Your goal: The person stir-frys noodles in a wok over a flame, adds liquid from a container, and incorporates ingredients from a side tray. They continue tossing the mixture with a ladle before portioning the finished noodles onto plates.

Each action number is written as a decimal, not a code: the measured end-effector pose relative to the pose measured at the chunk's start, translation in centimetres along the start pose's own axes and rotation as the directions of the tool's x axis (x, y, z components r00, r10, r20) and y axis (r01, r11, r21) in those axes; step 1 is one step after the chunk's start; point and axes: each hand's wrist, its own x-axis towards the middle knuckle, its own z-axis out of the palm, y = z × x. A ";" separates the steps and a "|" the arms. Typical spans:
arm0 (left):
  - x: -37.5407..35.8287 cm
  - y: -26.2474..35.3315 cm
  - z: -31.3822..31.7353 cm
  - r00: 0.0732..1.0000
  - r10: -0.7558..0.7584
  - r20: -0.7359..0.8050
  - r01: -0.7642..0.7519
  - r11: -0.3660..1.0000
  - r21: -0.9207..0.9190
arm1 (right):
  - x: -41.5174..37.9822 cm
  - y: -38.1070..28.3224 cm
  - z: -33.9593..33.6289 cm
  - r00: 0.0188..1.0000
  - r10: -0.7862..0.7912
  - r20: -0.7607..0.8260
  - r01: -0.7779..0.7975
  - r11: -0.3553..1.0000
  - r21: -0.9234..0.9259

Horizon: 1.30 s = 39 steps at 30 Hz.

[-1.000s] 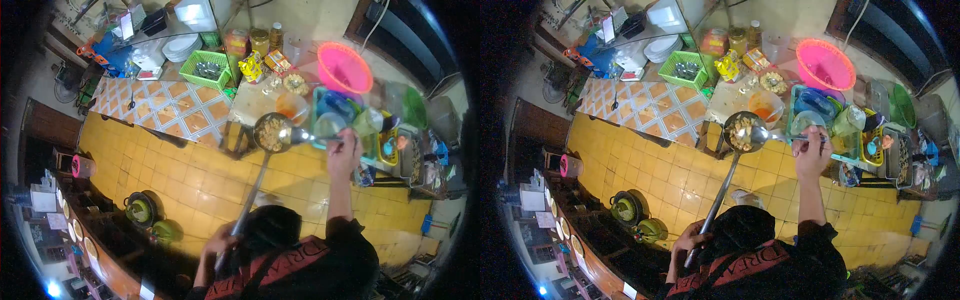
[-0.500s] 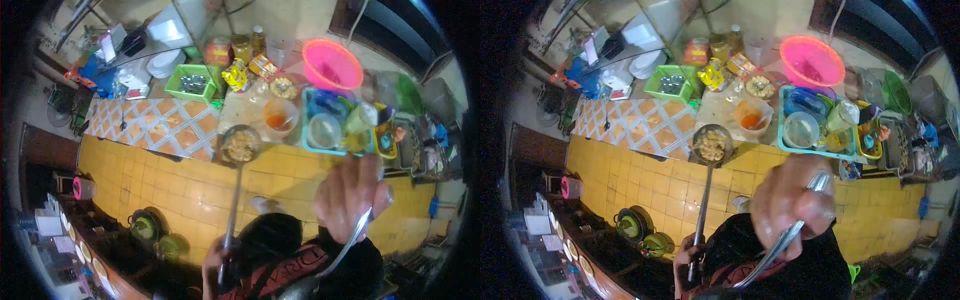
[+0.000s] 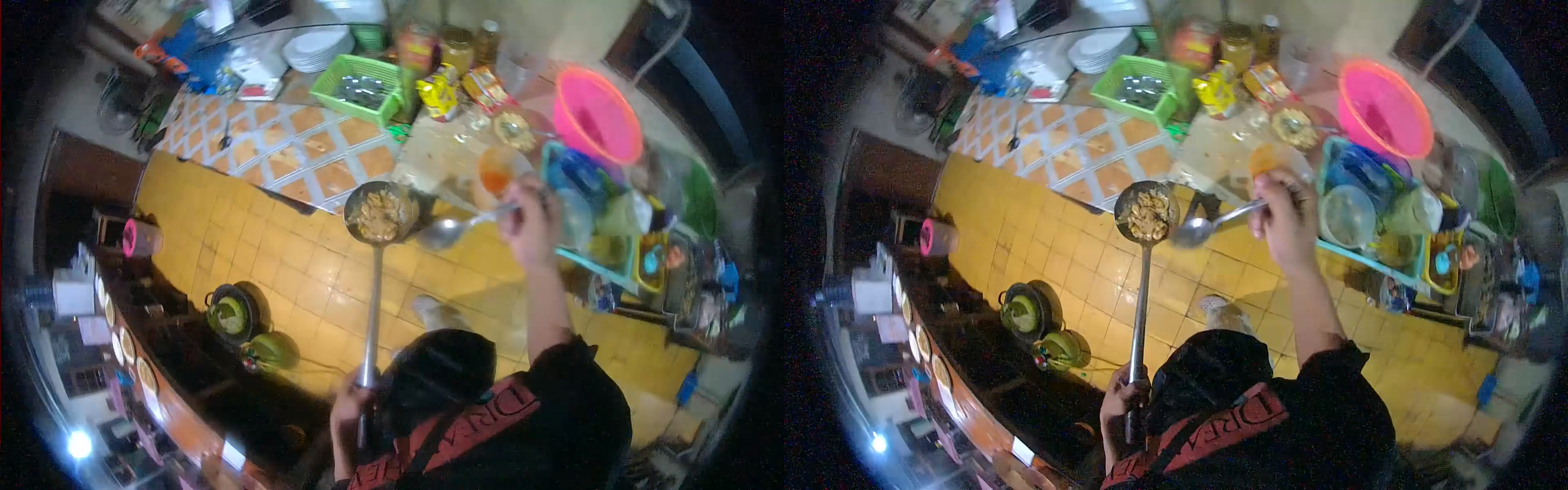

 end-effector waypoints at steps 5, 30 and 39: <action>-1.0 -0.8 1.2 0.988 0.090 -0.122 -0.090 0.996 0.006 | 4.3 17.3 0.7 0.992 0.049 0.117 0.010 0.887 -0.461; -10.1 -17.8 2.0 0.158 0.161 -0.974 -0.653 0.757 0.019 | -35.1 16.8 9.0 -0.849 0.472 0.237 0.169 0.667 -0.726; -25.4 -33.1 11.2 -0.362 -0.168 -0.917 -0.698 0.701 0.147 | -57.2 14.0 8.5 -0.863 0.498 0.084 0.249 0.564 -0.787</action>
